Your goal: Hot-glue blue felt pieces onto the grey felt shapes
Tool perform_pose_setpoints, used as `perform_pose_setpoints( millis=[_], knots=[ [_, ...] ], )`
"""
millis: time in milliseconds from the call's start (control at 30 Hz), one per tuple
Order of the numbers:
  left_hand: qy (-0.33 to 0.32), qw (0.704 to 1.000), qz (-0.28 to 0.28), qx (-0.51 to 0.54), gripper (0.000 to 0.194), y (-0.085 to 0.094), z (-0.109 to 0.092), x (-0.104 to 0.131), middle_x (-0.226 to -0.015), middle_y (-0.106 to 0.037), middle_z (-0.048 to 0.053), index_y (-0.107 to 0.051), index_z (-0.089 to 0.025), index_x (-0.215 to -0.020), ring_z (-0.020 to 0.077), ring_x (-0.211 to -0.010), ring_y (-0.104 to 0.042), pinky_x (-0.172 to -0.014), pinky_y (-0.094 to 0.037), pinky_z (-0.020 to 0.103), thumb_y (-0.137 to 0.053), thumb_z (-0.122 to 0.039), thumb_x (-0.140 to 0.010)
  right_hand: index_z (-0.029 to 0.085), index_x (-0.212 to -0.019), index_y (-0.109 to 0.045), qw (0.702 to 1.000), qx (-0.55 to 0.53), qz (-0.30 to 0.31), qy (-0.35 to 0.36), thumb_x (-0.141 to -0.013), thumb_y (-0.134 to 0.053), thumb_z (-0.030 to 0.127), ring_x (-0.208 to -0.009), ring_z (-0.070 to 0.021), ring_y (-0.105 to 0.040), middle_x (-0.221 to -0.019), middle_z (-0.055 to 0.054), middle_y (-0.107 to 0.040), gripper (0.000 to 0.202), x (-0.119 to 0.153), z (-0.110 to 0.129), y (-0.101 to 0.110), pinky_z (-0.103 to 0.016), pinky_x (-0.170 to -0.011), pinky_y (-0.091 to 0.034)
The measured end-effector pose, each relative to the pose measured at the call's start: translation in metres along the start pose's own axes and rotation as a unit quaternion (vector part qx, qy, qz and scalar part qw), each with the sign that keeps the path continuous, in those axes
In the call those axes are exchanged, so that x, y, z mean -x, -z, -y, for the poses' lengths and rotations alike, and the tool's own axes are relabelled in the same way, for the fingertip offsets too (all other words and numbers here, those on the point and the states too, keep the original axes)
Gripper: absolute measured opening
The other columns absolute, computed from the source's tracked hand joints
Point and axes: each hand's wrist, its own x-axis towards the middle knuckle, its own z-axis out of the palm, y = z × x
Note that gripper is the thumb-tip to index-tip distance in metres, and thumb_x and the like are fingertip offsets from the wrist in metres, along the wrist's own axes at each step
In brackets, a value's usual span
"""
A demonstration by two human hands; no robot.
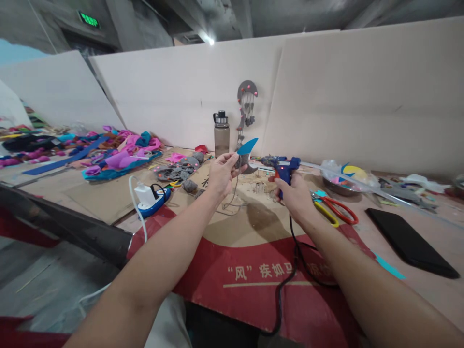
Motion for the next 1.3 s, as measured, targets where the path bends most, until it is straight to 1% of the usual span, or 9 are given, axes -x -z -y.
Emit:
perform_pose_setpoints(
  millis=[167,267,333,400,500,633,867,1100,1300],
  knots=[
    [-0.008,1.0,0.011,-0.015,0.021,-0.004,0.003,0.004,-0.073,-0.063,-0.003,-0.062,-0.015,-0.078,0.0051,-0.062,-0.06,-0.085,-0.061,0.033,-0.08,-0.024,-0.075,0.022,-0.075,-0.052,0.987,0.014,0.056,-0.153,-0.072,-0.067,0.034,-0.05,-0.0178,-0.057,-0.066,-0.005,-0.064,0.019,-0.017,-0.032,0.009,-0.037,-0.047,-0.052],
    [-0.023,0.999,0.021,-0.039,0.018,-0.007,0.006,0.007,-0.078,-0.066,0.0,-0.064,-0.015,-0.079,0.0082,-0.071,-0.065,-0.083,-0.06,0.032,-0.079,-0.023,-0.075,0.026,-0.064,-0.044,0.993,0.11,-0.004,-0.048,-0.065,-0.075,0.037,-0.063,-0.0234,-0.06,-0.06,-0.004,-0.057,0.033,-0.021,-0.04,0.017,-0.041,-0.058,-0.053],
    [-0.038,0.997,0.022,-0.069,0.015,-0.008,0.008,0.009,-0.079,-0.067,0.001,-0.065,-0.015,-0.079,0.01,-0.072,-0.065,-0.081,-0.059,0.031,-0.078,-0.022,-0.076,0.027,-0.064,-0.041,0.977,0.186,-0.083,0.055,-0.062,-0.076,0.039,-0.082,-0.028,-0.061,-0.07,-0.007,-0.057,0.037,-0.019,-0.033,0.017,-0.047,-0.075,-0.053],
    [-0.066,0.99,0.029,-0.12,0.011,-0.009,0.01,0.012,-0.078,-0.067,0.001,-0.067,-0.015,-0.078,0.0104,-0.071,-0.065,-0.079,-0.056,0.028,-0.077,-0.021,-0.076,0.025,-0.072,-0.045,0.973,0.195,-0.097,0.077,-0.065,-0.073,0.041,-0.093,-0.0299,-0.059,-0.083,-0.009,-0.059,0.032,-0.014,-0.017,0.01,-0.053,-0.089,-0.048],
    [-0.128,0.965,0.058,-0.22,0.003,-0.008,0.011,0.019,-0.079,-0.069,0.001,-0.072,-0.017,-0.078,0.0099,-0.074,-0.063,-0.079,-0.051,0.022,-0.075,-0.018,-0.077,0.024,-0.088,-0.048,1.0,-0.023,-0.006,0.004,-0.069,-0.068,0.041,-0.092,-0.0229,-0.062,-0.092,-0.006,-0.061,0.033,-0.001,0.012,-0.015,-0.047,-0.092,-0.049],
    [-0.178,0.939,0.076,-0.283,0.003,-0.01,0.01,0.026,-0.083,-0.07,0.001,-0.074,-0.02,-0.081,0.0101,-0.078,-0.062,-0.08,-0.048,0.019,-0.073,-0.019,-0.078,0.026,-0.091,-0.045,0.961,-0.262,0.073,-0.058,-0.061,-0.075,0.04,-0.081,-0.0148,-0.061,-0.09,0.001,-0.059,0.045,0.013,0.037,-0.036,-0.034,-0.077,-0.053],
    [-0.06,0.981,0.07,-0.169,0.016,-0.016,0.011,0.022,-0.078,-0.069,0.001,-0.068,-0.016,-0.08,0.0121,-0.072,-0.066,-0.075,-0.058,0.028,-0.076,-0.028,-0.077,0.022,-0.077,-0.052,0.987,-0.141,0.013,-0.07,-0.068,-0.072,0.045,-0.051,-0.0074,-0.031,-0.062,0.008,-0.04,0.032,0.009,0.033,-0.02,-0.022,-0.043,-0.026],
    [-0.009,0.987,0.086,-0.133,0.021,-0.015,0.015,0.021,-0.079,-0.071,0.003,-0.067,-0.014,-0.081,0.0124,-0.072,-0.068,-0.071,-0.061,0.029,-0.078,-0.031,-0.075,0.021,-0.088,-0.062,0.996,-0.05,-0.072,0.005,-0.076,-0.068,0.042,-0.056,-0.0103,-0.039,-0.068,0.004,-0.049,0.025,0.0,0.019,-0.017,-0.024,-0.049,-0.035],
    [0.029,0.989,0.088,-0.118,0.02,-0.019,0.012,0.024,-0.083,-0.071,0.005,-0.067,-0.013,-0.082,0.0138,-0.076,-0.069,-0.072,-0.061,0.029,-0.078,-0.029,-0.076,0.02,-0.089,-0.068,0.997,-0.004,-0.07,0.036,-0.082,-0.063,0.037,-0.059,-0.0122,-0.042,-0.068,0.003,-0.053,0.019,0.002,0.023,-0.013,-0.028,-0.057,-0.038]
  ],
)
